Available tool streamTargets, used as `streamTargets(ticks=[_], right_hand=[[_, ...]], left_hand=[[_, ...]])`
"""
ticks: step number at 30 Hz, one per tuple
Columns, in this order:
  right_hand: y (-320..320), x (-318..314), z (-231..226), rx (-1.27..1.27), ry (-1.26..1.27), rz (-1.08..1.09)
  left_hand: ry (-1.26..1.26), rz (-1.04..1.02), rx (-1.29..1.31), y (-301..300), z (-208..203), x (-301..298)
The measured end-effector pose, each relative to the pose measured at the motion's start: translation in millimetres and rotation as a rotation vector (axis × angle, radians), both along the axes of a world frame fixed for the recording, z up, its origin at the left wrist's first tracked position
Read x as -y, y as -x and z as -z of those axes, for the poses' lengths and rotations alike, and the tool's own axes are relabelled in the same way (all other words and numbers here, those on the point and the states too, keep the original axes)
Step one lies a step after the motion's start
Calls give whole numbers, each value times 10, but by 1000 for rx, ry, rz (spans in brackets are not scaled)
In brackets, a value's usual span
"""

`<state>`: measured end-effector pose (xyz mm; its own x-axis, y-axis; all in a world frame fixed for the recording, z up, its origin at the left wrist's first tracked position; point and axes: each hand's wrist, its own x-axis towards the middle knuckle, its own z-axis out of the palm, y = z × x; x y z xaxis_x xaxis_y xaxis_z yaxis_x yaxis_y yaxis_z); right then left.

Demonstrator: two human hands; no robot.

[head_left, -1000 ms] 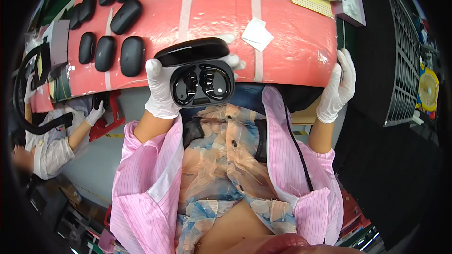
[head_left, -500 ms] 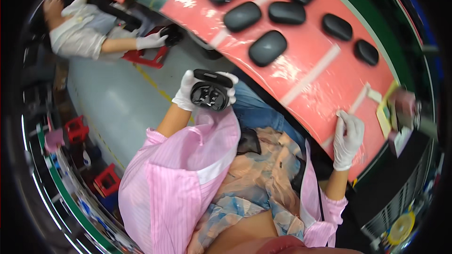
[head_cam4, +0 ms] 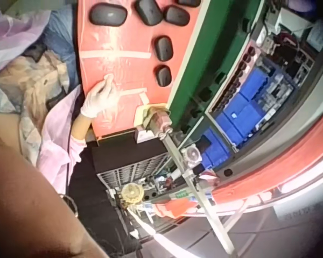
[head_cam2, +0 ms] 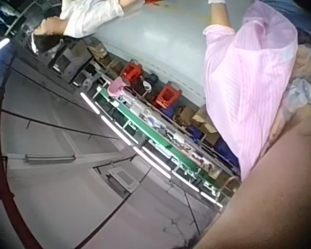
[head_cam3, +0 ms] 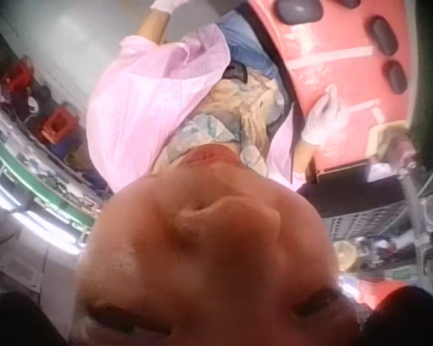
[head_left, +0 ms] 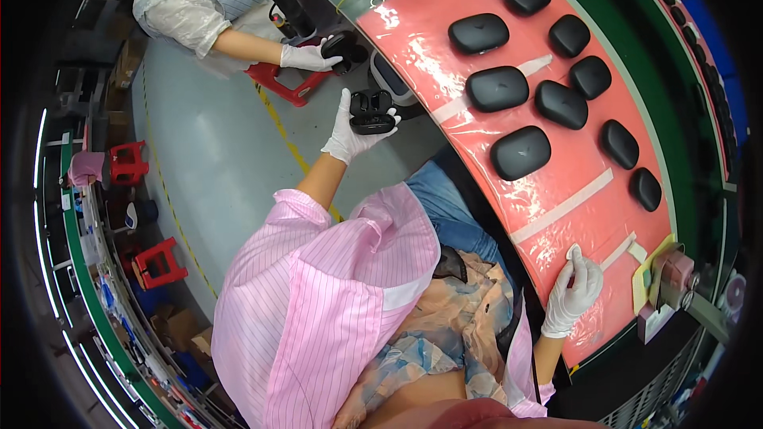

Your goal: Inspecting and assembling wireless headphone charging cases on a factory production line.

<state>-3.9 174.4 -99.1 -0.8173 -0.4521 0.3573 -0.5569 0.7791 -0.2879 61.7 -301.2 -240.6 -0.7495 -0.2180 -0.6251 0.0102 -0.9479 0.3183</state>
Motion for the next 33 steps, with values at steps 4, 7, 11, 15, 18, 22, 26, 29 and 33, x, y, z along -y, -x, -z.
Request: streamTargets(ticks=[4, 7, 11, 15, 18, 22, 26, 29, 33], right_hand=[[-5, 12, 34, -51, 47, 1], [-17, 2, 62, -35, 71, 50], [-22, -37, 91, -29, 53, 48], [-37, -27, 77, -7, 70, 58], [-38, -3, 58, 13, 79, 69], [-42, -22, 82, 23, 75, 100], [-36, -18, 60, 4, 83, 55], [4, 120, -26, -53, 64, 32], [23, 122, -80, -101, -16, -16]], left_hand=[[-93, -58, 18, 143, 128, 163], [-87, -157, 19, 235, 171, 291], [-92, -208, -8, 336, 180, 425], [49, -233, -58, 438, 211, 619], [10, -325, -119, 559, 274, 966], [-30, -164, -146, 656, 156, 918], [85, -137, 34, 674, 223, 778], [-16, -604, -140, 784, 202, 1459], [277, -536, -54, 890, -159, 1729]])
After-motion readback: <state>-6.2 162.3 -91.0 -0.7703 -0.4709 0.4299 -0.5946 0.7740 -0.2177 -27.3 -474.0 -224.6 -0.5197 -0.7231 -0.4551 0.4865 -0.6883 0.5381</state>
